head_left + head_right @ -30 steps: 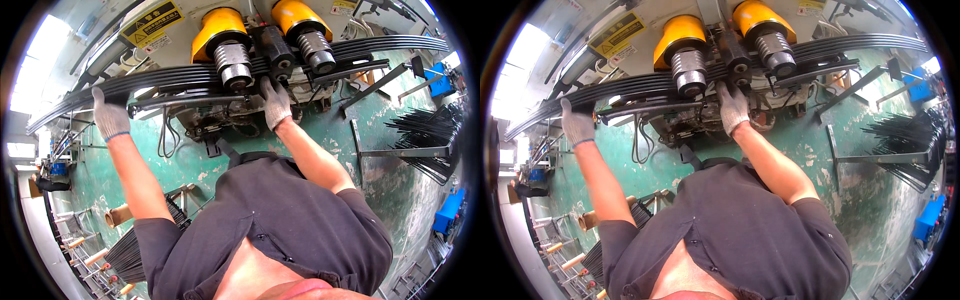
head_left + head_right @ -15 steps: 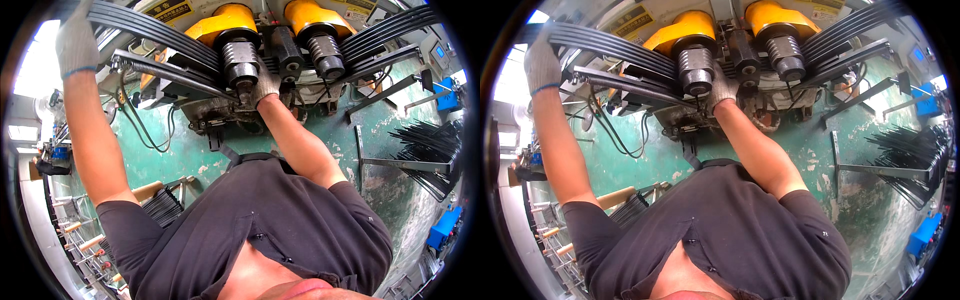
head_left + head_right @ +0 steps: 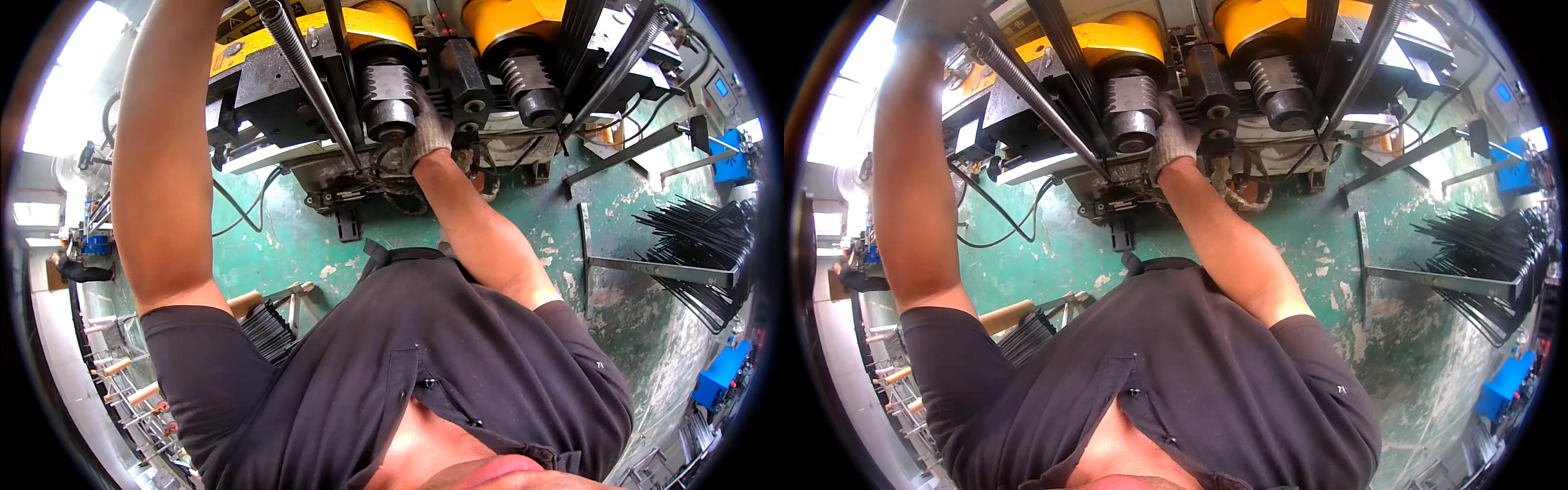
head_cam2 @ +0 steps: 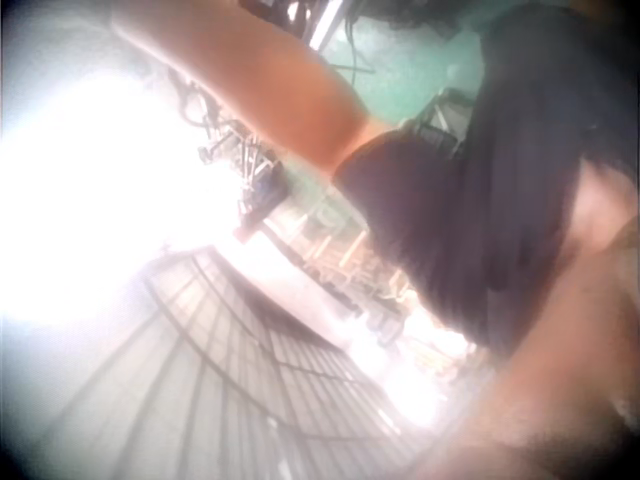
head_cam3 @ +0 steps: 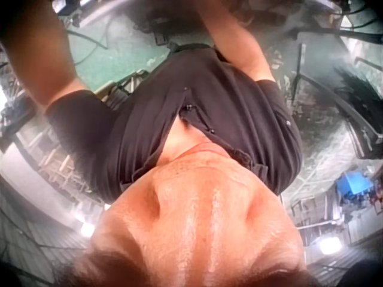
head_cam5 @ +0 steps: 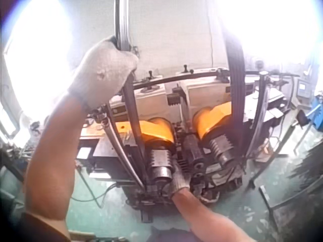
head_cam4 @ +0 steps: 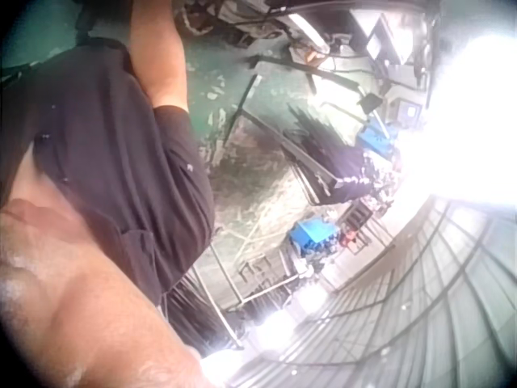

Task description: The person takes a bundle of black metal strips, inserts them into a bending machine, operates the machine to bend the strips, and then places the bent strips onto a rack.

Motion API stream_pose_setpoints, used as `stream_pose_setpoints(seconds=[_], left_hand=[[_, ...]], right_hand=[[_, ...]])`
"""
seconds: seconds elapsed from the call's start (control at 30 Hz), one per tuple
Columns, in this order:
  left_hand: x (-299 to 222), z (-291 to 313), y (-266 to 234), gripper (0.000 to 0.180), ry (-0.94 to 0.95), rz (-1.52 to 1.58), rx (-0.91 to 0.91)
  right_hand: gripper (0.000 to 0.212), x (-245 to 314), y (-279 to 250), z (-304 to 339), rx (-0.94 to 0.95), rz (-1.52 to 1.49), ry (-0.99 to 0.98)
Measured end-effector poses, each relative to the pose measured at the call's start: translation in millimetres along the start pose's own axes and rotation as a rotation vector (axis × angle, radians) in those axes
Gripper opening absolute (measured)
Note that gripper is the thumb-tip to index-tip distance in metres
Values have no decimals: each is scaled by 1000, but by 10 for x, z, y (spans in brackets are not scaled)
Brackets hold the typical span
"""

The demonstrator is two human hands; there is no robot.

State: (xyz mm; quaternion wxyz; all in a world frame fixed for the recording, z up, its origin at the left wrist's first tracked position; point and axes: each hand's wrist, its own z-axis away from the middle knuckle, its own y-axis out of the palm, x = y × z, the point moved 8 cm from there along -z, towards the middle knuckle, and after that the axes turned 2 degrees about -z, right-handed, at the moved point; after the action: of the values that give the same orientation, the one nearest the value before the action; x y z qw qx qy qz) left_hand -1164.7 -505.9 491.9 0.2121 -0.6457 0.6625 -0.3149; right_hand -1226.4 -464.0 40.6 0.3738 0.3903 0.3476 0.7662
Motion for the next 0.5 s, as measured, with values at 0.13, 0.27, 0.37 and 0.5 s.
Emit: stream_pose_setpoints(seconds=[0.13,0.27,0.37,0.5], left_hand=[[-157,1,108,9,486,-627,-45],[-138,14,137,9,375,-658,-76],[-179,5,139,9,386,-683,-49],[94,-188,249,9,406,-537,59]], right_hand=[[74,68,28,91,-15,29,-79],[73,30,-21,-25,17,31,-87],[71,10,-80,-167,62,13,-115],[69,-111,-168,-390,171,-39,-82]])
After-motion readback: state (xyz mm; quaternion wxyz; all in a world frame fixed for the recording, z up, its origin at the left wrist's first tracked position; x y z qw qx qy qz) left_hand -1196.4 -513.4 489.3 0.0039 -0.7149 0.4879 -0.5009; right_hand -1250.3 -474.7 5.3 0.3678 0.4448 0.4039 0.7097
